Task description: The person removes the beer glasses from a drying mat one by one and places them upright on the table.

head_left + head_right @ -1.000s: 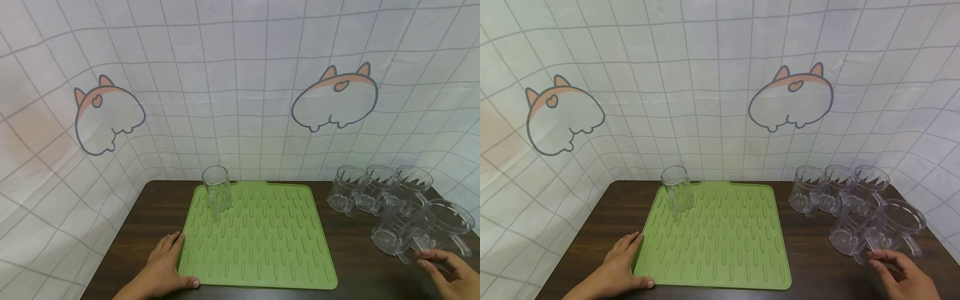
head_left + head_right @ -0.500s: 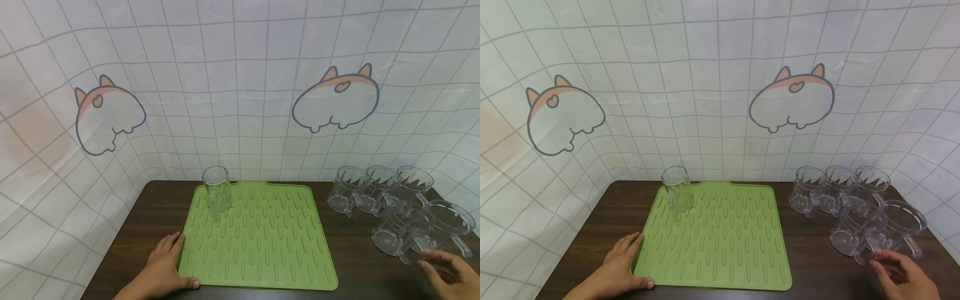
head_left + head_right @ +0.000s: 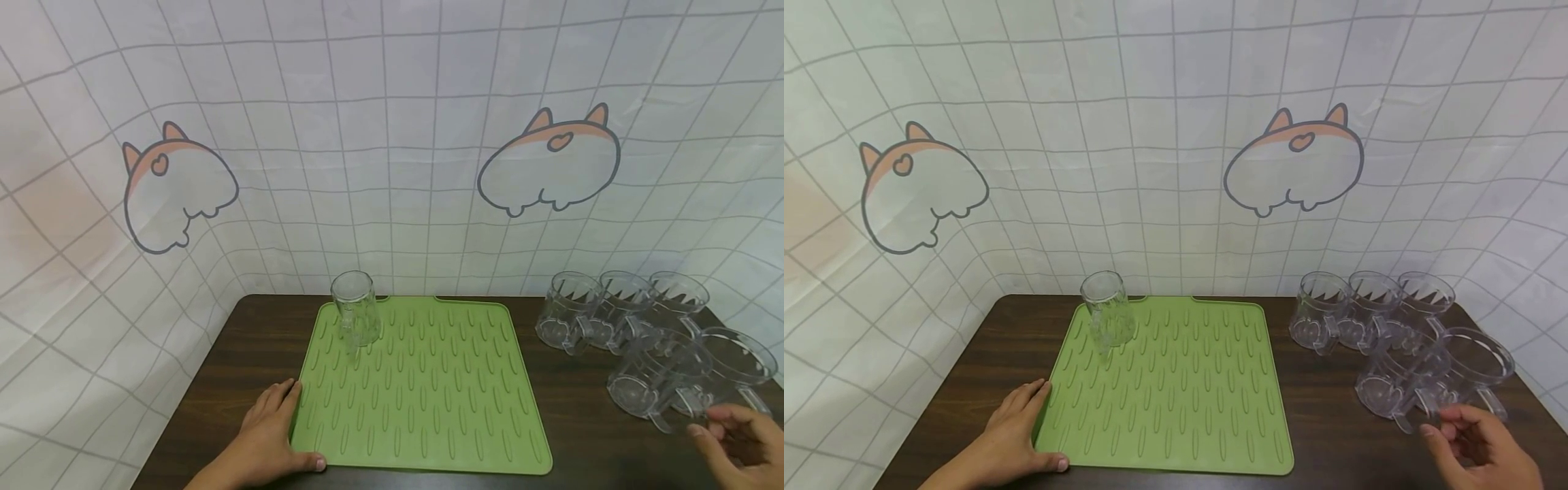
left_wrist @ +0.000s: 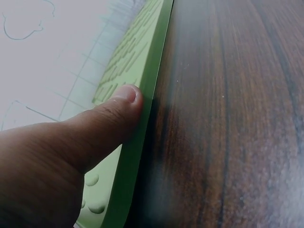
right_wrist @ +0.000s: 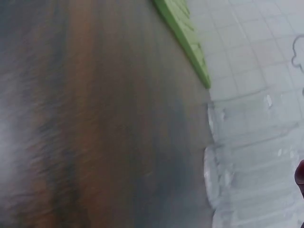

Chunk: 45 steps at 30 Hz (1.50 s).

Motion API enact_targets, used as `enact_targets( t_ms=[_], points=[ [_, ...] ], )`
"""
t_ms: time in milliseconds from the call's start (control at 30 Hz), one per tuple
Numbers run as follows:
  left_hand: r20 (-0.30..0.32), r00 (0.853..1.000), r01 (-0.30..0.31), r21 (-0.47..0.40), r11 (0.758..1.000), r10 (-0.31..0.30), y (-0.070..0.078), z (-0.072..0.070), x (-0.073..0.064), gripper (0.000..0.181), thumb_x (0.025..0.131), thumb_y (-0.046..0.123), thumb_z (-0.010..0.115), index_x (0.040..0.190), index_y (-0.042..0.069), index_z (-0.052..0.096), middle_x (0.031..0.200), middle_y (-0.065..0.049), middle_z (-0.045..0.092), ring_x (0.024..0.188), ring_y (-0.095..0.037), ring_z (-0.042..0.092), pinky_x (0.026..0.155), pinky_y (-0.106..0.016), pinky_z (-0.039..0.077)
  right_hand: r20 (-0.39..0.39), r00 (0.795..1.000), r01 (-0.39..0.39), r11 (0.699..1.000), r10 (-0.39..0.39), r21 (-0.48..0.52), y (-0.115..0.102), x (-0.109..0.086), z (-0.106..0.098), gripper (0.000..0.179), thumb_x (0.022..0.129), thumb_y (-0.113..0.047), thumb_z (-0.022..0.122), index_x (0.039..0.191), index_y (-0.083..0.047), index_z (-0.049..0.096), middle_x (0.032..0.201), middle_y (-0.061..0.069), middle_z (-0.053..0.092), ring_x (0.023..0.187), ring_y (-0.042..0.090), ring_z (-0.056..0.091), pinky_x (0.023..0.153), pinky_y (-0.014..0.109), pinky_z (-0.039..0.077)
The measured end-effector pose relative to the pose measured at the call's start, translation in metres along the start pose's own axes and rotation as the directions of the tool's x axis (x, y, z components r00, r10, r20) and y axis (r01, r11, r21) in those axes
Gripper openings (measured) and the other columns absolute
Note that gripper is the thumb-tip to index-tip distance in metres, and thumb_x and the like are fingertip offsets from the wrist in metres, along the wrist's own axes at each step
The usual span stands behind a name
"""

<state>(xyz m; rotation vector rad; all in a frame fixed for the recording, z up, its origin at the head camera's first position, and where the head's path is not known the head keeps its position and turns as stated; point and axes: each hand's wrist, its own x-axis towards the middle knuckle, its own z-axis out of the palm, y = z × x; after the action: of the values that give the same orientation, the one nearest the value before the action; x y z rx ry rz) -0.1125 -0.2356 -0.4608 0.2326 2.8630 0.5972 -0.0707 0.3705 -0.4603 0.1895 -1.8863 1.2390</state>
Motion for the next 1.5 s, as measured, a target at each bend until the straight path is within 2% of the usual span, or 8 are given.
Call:
enact_targets(
  t_ms=[133,200,267,333,533,767,1167,1500],
  points=[
    [0.006,1.000,-0.001,0.008,1.000,0.001,0.000,-0.001,0.001,0.139,0.059,0.080,0.082,0.158,-0.003,0.030,0.160,-0.025,0.029,0.145,-0.054,0.025,0.106,-0.075,0.026,0.130,0.991,0.036,0.998,-0.028,-0.054,-0.010,0.010,0.004,0.045,0.079,0.027,0.061,0.104,-0.010,0.065,0.076,-0.012,0.058,0.060,-0.007,0.052,0.048,0.010,0.040],
    [0.008,1.000,-0.003,0.010,1.000,0.003,0.001,-0.001,0.001,0.140,0.059,0.080,0.082,0.158,-0.004,0.030,0.160,-0.025,0.030,0.144,-0.054,0.025,0.106,-0.075,0.027,0.187,0.982,0.022,0.990,0.005,-0.139,-0.018,0.013,0.008,0.036,0.081,0.025,0.064,0.106,-0.002,0.064,0.081,-0.013,0.057,0.064,-0.008,0.054,0.052,0.009,0.043],
    [0.006,1.000,-0.007,0.011,1.000,0.007,0.001,-0.001,0.001,0.140,0.059,0.080,0.082,0.158,-0.004,0.030,0.159,-0.025,0.030,0.144,-0.054,0.026,0.105,-0.074,0.027,0.237,0.969,-0.006,0.962,0.074,-0.274,-0.027,0.014,0.012,0.031,0.085,0.018,0.069,0.108,-0.001,0.062,0.086,-0.016,0.055,0.067,-0.009,0.054,0.056,0.007,0.044],
    [-0.001,1.000,-0.009,0.014,1.000,0.009,0.001,-0.001,0.000,0.140,0.059,0.081,0.081,0.158,-0.004,0.031,0.159,-0.025,0.031,0.144,-0.053,0.027,0.106,-0.074,0.027,0.290,0.951,-0.006,0.944,0.108,-0.331,-0.034,0.017,0.017,0.031,0.085,0.015,0.072,0.112,0.004,0.061,0.089,-0.017,0.056,0.072,-0.009,0.056,0.060,0.007,0.044],
    [-0.023,1.000,-0.013,0.024,1.000,0.013,0.000,0.000,-0.001,0.140,0.057,0.083,0.080,0.157,-0.002,0.032,0.159,-0.023,0.032,0.144,-0.052,0.028,0.106,-0.073,0.028,0.423,0.906,0.086,0.972,0.016,-0.220,-0.043,0.029,0.044,0.043,0.080,0.017,0.075,0.117,0.001,0.062,0.089,-0.008,0.061,0.077,-0.003,0.059,0.066,0.008,0.047],
    [-0.036,0.999,-0.020,0.035,0.999,0.021,-0.001,0.001,-0.002,0.140,0.057,0.086,0.077,0.158,-0.001,0.033,0.159,-0.022,0.034,0.144,-0.052,0.029,0.106,-0.073,0.029,0.463,0.885,0.133,0.980,-0.052,-0.145,-0.053,0.038,0.081,0.043,0.078,0.015,0.076,0.116,0.000,0.063,0.087,-0.008,0.063,0.077,0.000,0.059,0.069,0.009,0.048],
    [-0.033,0.999,-0.024,0.045,0.999,0.026,-0.003,0.000,-0.002,0.140,0.057,0.086,0.078,0.158,-0.001,0.033,0.159,-0.021,0.034,0.143,-0.051,0.030,0.104,-0.073,0.031,0.538,0.843,0.091,0.990,-0.021,-0.104,-0.062,0.045,0.139,0.034,0.088,0.006,0.073,0.117,-0.006,0.061,0.089,-0.008,0.063,0.074,0.006,0.060,0.064,0.018,0.050],
    [-0.038,0.999,-0.036,0.041,0.999,0.037,-0.003,-0.001,-0.003,0.140,0.058,0.087,0.076,0.158,-0.001,0.033,0.158,-0.022,0.035,0.144,-0.050,0.030,0.106,-0.072,0.030,0.631,0.775,0.049,0.997,0.000,-0.060,-0.061,0.048,0.181,0.027,0.095,-0.003,0.070,0.120,-0.006,0.060,0.094,-0.006,0.062,0.079,0.006,0.061,0.065,0.027,0.053]
  ],
)
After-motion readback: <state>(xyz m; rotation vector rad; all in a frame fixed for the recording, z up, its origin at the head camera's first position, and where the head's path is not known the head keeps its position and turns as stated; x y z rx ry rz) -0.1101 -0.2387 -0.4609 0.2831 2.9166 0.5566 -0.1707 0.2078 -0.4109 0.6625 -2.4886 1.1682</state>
